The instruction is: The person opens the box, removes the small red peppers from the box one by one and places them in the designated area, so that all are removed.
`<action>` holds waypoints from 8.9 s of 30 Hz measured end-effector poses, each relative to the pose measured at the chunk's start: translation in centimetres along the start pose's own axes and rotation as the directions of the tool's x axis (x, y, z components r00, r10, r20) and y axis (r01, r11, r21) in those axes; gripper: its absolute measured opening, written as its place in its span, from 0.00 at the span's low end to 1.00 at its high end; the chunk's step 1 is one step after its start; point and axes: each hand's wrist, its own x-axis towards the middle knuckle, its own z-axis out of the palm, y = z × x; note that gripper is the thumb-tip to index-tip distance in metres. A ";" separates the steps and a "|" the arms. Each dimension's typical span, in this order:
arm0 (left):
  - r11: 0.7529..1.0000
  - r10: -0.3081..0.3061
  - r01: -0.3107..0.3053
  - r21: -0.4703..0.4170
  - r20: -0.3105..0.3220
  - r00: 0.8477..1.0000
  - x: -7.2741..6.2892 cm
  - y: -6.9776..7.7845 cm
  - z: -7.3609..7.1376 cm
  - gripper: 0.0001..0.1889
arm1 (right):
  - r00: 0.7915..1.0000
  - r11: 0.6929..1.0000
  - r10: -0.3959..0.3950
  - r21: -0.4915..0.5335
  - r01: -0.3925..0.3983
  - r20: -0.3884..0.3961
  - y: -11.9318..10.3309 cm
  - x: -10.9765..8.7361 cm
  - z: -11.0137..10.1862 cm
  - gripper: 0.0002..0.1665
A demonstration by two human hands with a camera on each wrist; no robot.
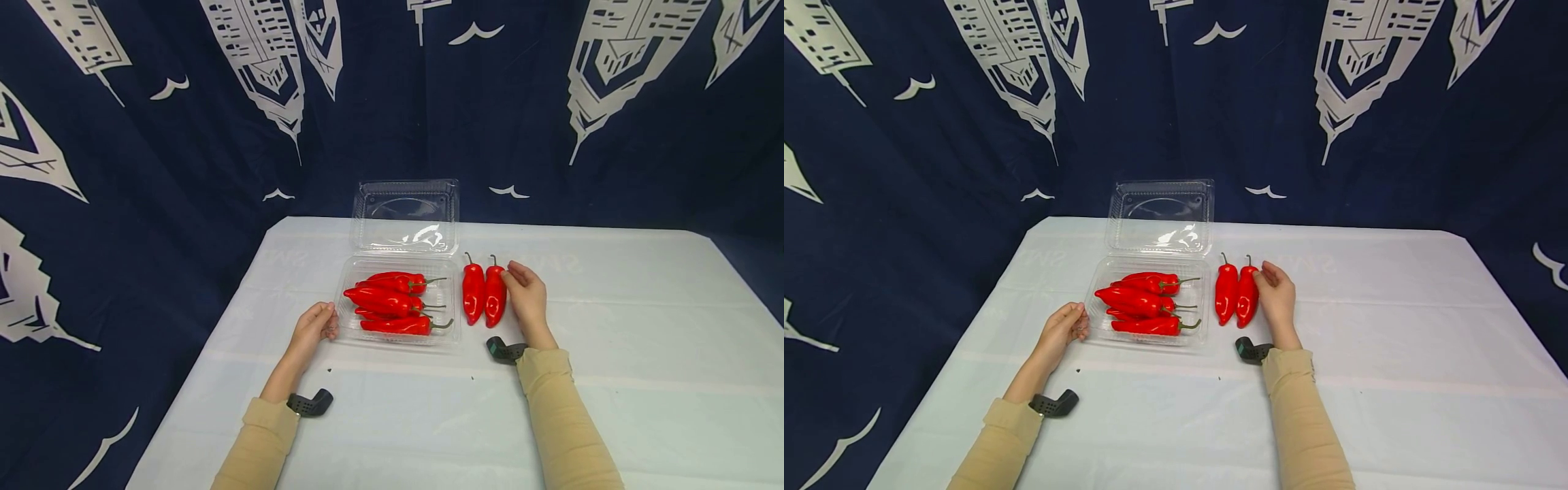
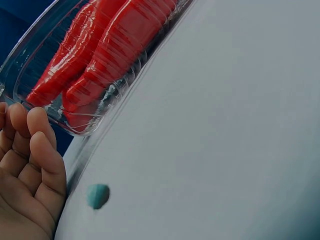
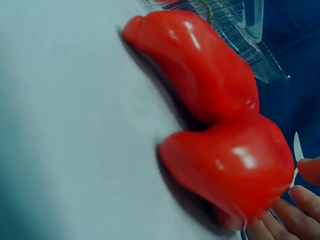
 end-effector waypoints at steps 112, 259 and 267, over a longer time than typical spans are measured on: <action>1.000 0.005 -0.005 -0.027 -0.011 1.000 -0.1 0.0 0.0 0.14 | 0.889 0.957 -0.285 0.147 0.248 0.358 -7.6 -8.3 7.7 0.19; 0.998 0.023 -0.024 -0.051 -0.016 1.000 0.0 -0.3 0.1 0.14 | 0.934 0.898 -0.357 0.284 0.336 0.025 -8.8 -6.4 3.0 0.22; 0.998 0.026 -0.027 -0.051 -0.023 0.999 0.1 -0.3 0.1 0.14 | 0.919 0.849 -0.392 0.367 0.381 -0.047 -6.9 -4.5 1.9 0.24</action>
